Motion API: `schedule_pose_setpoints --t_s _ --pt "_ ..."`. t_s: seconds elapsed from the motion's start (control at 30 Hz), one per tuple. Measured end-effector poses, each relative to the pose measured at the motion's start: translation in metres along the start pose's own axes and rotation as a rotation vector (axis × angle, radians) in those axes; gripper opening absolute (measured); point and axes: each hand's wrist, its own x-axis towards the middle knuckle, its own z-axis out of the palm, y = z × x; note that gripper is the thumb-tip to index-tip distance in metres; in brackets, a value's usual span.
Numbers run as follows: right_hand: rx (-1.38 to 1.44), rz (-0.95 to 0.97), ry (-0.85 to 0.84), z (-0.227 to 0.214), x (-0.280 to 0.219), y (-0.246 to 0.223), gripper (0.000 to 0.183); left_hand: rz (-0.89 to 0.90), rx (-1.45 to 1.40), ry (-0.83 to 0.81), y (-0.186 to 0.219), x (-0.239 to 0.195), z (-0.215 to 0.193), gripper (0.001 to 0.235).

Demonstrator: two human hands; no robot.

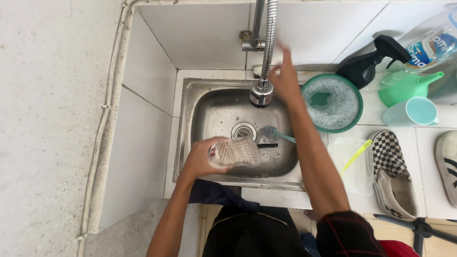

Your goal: The person scrubs the sole of a white sneaker with a toothbrush and soapy water in a sink, then rinses it under running water. They repeat the scrubbing and rinsing process multiple times to clean the shoe thoroughly.

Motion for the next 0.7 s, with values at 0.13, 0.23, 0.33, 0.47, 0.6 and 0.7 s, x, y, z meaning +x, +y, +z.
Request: schedule_pose_setpoints --t_s 0.13,0.23,0.33,0.47,0.6,0.7 --pt "0.327 0.094 -0.166 0.011 0.076 0.055 0.064 0.014 0.063 -0.105 -0.006 0.052 0.009 0.096" --pt "0.265 0.018 -0.157 0.015 0.055 0.076 0.035 -0.052 0.148 -0.182 -0.006 0.085 0.014 0.092" --pt "-0.166 -0.062 -0.308 0.028 0.006 0.066 0.015 -0.092 0.219 -0.228 -0.006 0.108 0.012 0.088" --pt "-0.071 0.190 -0.569 0.042 -0.056 0.017 0.023 -0.127 0.245 -0.320 -0.017 0.119 0.015 0.081" --pt "-0.115 0.195 -0.477 0.031 -0.068 0.010 0.034 -0.136 0.306 -0.363 0.008 0.121 -0.001 0.087" --pt "0.193 0.331 -0.587 0.013 -0.085 -0.030 0.036 -0.085 0.396 -0.376 -0.014 0.135 0.012 0.090"
